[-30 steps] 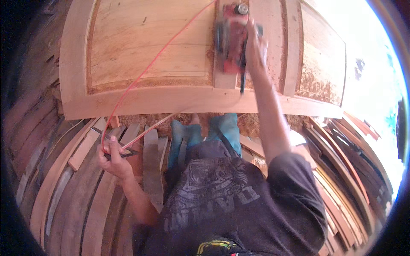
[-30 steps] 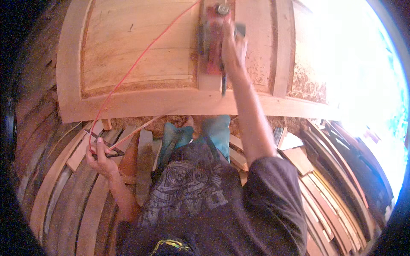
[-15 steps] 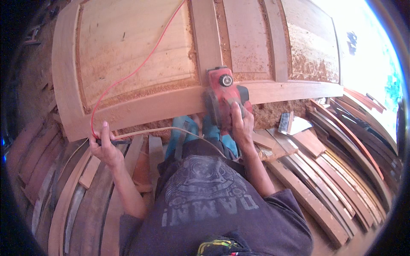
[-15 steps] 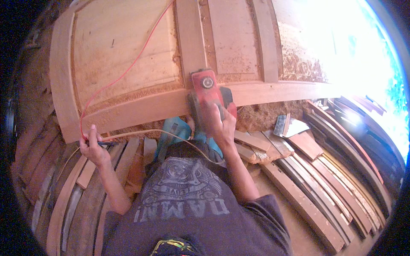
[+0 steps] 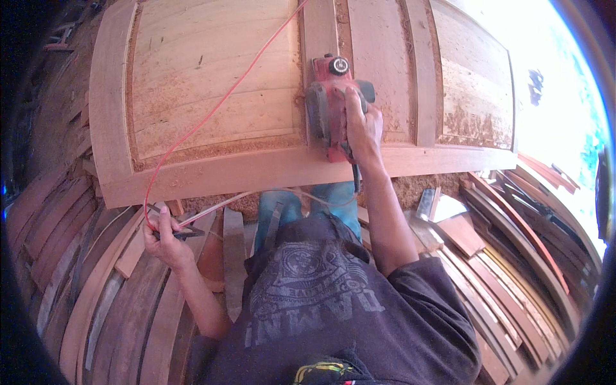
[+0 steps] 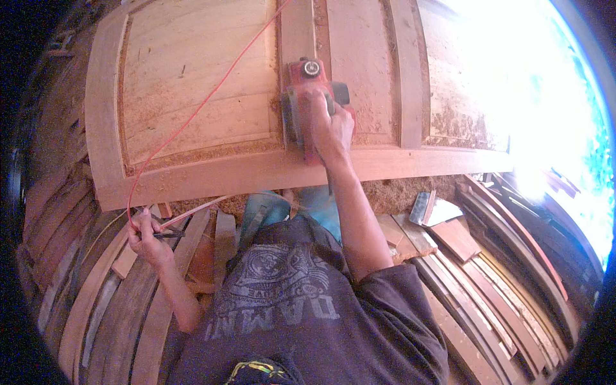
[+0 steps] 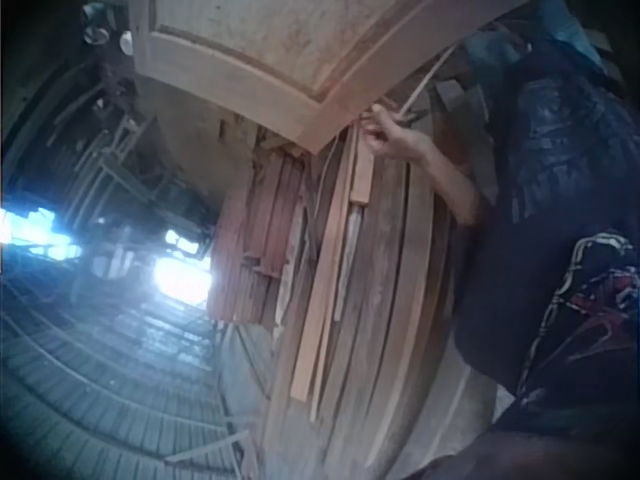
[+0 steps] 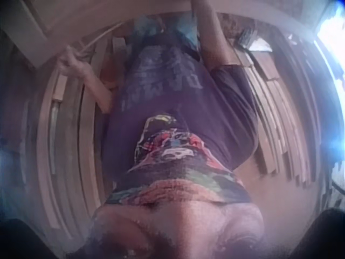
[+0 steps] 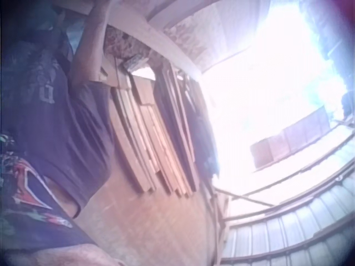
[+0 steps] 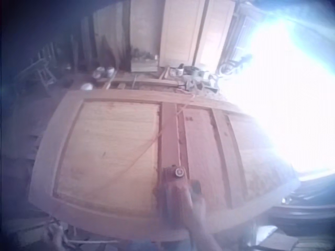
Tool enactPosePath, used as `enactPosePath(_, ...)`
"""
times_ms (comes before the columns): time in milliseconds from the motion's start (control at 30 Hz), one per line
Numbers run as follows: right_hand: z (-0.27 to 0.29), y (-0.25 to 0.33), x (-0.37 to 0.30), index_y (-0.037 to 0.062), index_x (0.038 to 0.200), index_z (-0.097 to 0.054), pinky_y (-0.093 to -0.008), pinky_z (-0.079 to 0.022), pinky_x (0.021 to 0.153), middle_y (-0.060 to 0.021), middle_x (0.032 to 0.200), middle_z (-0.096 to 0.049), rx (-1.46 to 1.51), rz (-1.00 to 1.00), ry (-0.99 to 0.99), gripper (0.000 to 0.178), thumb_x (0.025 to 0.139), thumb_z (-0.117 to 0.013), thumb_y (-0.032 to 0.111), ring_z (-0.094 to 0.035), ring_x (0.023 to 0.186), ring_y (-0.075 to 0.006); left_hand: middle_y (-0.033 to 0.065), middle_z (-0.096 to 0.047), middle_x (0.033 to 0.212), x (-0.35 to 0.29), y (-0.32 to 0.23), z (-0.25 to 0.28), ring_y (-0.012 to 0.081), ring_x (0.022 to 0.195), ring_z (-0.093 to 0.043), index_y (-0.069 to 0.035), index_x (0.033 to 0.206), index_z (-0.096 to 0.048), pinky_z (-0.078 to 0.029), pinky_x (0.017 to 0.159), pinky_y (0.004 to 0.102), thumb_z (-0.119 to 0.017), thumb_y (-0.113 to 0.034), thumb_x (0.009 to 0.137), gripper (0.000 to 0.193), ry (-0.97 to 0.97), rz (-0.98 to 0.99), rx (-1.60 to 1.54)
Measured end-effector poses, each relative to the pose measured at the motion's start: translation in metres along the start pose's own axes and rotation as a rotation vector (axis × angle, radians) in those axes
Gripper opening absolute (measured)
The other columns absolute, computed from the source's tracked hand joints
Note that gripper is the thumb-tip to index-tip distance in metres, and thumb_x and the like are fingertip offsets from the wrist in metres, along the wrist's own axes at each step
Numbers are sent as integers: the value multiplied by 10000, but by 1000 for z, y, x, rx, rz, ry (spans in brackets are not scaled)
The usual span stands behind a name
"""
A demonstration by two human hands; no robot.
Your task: The person uses a handheld electric sander to smooth the surface of a large wooden panel. They move the sander across the panel in multiple passes, occasionally adjusting their grip and position.
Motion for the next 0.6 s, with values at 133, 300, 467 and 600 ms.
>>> enactPosePath(133, -14, 21, 48, -69, 1019, -749, -449, -533, 816, -236, 789, -707, -16, 31, 8, 679, 1004, -591, 592, -681, 829, -251, -11, -502, 687, -16, -11, -1, 87, 605, -495, -132, 767, -459, -390, 560, 252, -750, -64, 981, 367, -22, 36, -2)
enactPosePath(300, -37, 69, 136, -28, 995, -787, -460, -546, 854, -278, 865, -754, -99, 238, 18, 712, 1000, -580, 653, -749, 915, -302, -22, -487, 683, -39, -5, 6, 84, 612, -491, -133, 770, -462, -382, 573, 245, -750, -69, 980, 362, -44, 59, 2)
enactPosePath(467, -38, 100, 144, 0, 1065, -784, -444, -562, 815, -214, 906, -784, 121, 289, 52, 650, 1021, -594, 621, -747, 877, -276, -29, -477, 674, -54, -10, 16, 77, 619, -473, -127, 775, -489, -355, 576, 253, -751, -80, 979, 335, -75, 75, -40)
enactPosePath(600, -20, 37, 74, -52, 972, -791, -432, -583, 730, -196, 823, -782, 273, 544, 52, 632, 989, -695, 573, -762, 820, -226, -36, -452, 662, -25, 13, 47, 71, 621, -459, -114, 786, -534, -348, 590, 270, -774, -116, 973, 305, -32, 61, -58)
Point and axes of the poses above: each hand's wrist, its own x-axis towards the middle knuckle, its own z-axis out of the back of the hand, y = z × x, the point moved 7 cm from there along x, towards the middle knuckle
